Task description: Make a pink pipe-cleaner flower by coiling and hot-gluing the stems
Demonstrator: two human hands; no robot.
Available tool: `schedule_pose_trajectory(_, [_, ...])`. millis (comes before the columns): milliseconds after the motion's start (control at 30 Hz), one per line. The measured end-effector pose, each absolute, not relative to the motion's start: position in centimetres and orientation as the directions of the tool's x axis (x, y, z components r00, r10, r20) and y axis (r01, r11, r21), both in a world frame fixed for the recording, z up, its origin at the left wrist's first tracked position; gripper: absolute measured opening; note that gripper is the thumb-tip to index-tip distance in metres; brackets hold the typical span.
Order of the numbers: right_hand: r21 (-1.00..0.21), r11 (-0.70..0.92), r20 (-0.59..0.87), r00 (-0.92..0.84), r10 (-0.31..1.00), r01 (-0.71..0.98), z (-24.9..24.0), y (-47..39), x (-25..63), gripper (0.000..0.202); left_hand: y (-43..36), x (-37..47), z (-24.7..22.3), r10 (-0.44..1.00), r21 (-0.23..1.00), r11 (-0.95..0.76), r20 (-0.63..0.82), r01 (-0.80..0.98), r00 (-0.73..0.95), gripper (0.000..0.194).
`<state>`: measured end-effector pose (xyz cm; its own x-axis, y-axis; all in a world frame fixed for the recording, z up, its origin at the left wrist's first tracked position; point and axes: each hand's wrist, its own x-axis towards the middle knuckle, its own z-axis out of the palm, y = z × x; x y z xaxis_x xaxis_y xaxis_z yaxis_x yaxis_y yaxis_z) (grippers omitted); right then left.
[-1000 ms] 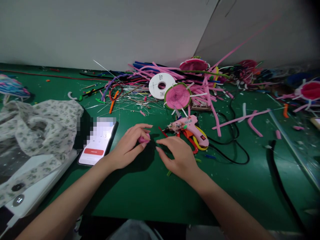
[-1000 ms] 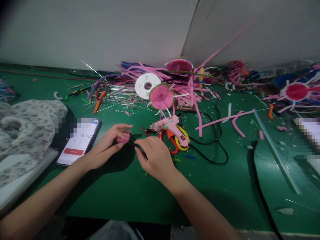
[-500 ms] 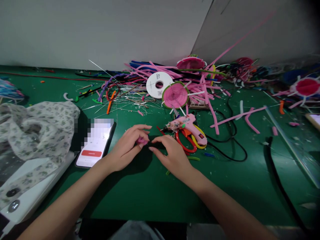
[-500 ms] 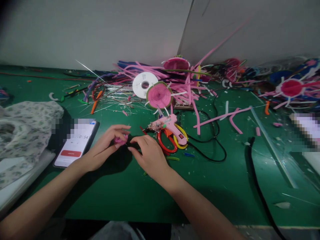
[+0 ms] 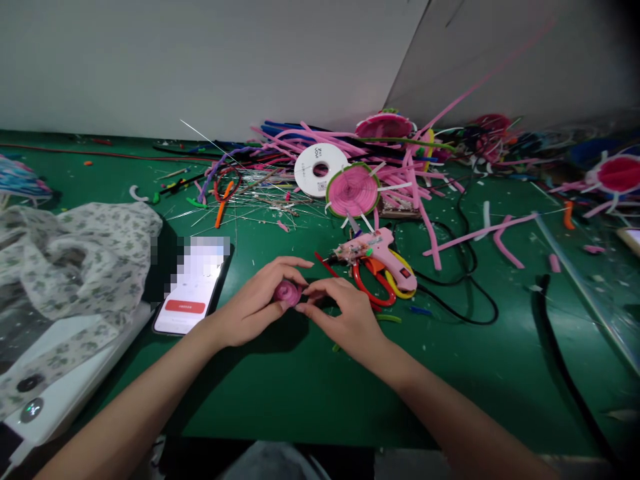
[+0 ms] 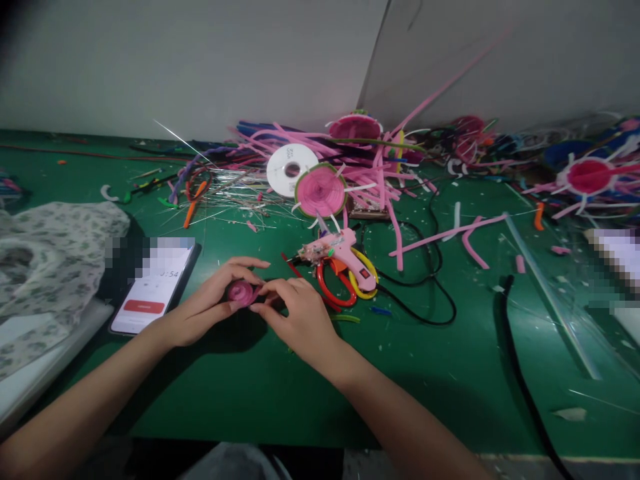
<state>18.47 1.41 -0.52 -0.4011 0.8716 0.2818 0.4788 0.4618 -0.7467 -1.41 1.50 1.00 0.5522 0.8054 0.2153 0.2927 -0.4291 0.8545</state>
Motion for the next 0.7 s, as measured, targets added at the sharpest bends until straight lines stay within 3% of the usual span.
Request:
schedule_pose_trajectory(233, [-0.759, 0.451, 0.291, -0.374, 0.881, 0.471, -0.2, 0.7, 18.1, 0.009, 1.5, -1.5, 1.4, 0.79, 0.84, -0.422, 0.157, 0.341, 0.593, 0.025])
schedule_pose_trajectory(533, [-0.781, 0.398, 0.244, -0.352, 0.904, 0.48, -0.1, 0.6, 18.0, 0.01, 1.6, -1.8, 1.7, 0.847, 0.785, -0.433, 0.186, 0.443, 0.498, 0.032])
schedule_pose_trajectory(700, [-0.838, 0.361, 0.225, -0.343, 0.912, 0.41, -0.4, 0.6, 18.0, 0.015, 1.8, -2.0, 2.2, 0.885, 0.725, -0.422, 0.197, 0.545, 0.423, 0.018])
